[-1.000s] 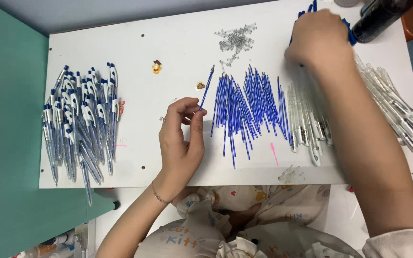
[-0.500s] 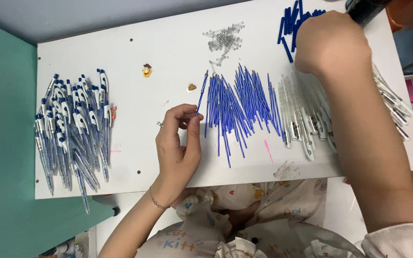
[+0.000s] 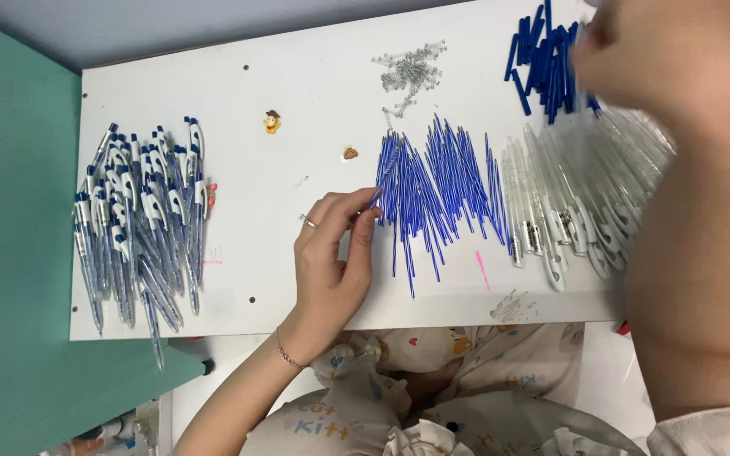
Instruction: The person assembles pens by hand, inserting blue ink refills into white and blue pen bodies, adding springs, and clicking the caps into place.
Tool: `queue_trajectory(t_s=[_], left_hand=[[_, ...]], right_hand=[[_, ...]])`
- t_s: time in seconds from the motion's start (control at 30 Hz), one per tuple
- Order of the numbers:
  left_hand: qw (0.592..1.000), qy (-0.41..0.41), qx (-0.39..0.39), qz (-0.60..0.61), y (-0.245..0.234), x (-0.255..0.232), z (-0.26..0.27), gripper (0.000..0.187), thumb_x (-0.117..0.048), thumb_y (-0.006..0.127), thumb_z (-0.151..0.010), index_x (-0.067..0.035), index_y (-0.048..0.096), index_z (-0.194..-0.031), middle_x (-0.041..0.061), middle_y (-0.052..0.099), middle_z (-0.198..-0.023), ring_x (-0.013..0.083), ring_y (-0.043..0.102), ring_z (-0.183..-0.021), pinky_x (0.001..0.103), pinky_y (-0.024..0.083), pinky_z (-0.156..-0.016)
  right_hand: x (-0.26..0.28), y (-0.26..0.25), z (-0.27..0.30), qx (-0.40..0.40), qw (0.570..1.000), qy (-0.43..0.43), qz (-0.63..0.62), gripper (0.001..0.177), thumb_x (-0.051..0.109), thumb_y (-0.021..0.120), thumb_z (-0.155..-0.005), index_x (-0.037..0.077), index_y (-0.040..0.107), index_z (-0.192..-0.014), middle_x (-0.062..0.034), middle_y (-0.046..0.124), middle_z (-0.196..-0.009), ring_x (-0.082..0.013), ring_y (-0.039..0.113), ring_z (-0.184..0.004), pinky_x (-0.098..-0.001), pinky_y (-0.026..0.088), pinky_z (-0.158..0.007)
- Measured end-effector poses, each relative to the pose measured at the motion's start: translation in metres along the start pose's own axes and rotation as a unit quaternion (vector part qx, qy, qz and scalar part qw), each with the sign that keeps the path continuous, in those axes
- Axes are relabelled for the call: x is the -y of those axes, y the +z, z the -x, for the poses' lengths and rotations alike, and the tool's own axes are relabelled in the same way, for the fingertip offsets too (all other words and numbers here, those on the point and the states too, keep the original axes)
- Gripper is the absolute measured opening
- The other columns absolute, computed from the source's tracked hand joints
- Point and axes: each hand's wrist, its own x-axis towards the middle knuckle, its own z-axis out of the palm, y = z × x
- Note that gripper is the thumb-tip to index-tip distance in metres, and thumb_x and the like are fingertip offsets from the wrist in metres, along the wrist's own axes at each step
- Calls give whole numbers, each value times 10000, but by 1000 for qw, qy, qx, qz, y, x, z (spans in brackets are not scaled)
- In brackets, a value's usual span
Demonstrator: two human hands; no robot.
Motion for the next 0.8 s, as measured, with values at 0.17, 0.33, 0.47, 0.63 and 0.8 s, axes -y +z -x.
queue_trajectory(t_s=[0.17,0.33,0.47,0.63,0.8], left_hand=[[1000,-9,-7,22,3,-1,-2,228,-6,534,-1024,-21,670,-1205,94,689,-914,270,645,-872,369,525,-771],[999,1,-26,21,2,-2,-2,218,-23,543,-1035,-41,668,-1213,74,688,-928,250,646,-886,359,521,-782],[999,4,-18,29,-1,-8,-1,195,-51,520,-1070,-26,633,-1227,89,671,-1023,202,645,-932,299,533,-845],[999,6,-20,27,-1,-8,-2,187,-48,523,-1067,-19,634,-1215,91,667,-1009,204,639,-911,301,527,-835],[999,27,-21,6,-7,-13,-6,191,-42,525,-1068,-24,633,-1224,98,696,-1036,212,658,-951,307,549,-855]], right_hand=[[-15,5,7,-197,913,-169,-314,635,145,597,-1378,95,357,-792,-11,247,-632,-154,264,-610,-366,171,-612],[2,-14,38,-204,893,-167,-365,499,304,615,-1384,139,526,-922,24,268,-668,-113,274,-652,-340,178,-642],[10,-22,52,-203,873,-157,-414,443,463,630,-1391,185,694,-1052,61,289,-705,-72,283,-695,-314,185,-673],[1,-6,38,-218,810,-271,-472,392,265,636,-1461,43,718,-1149,-26,624,-1059,-119,567,-1026,-293,402,-956],[33,-20,48,-164,749,-262,-586,162,131,754,-1341,74,662,-1220,-23,692,-1111,-90,711,-1023,-212,631,-964]])
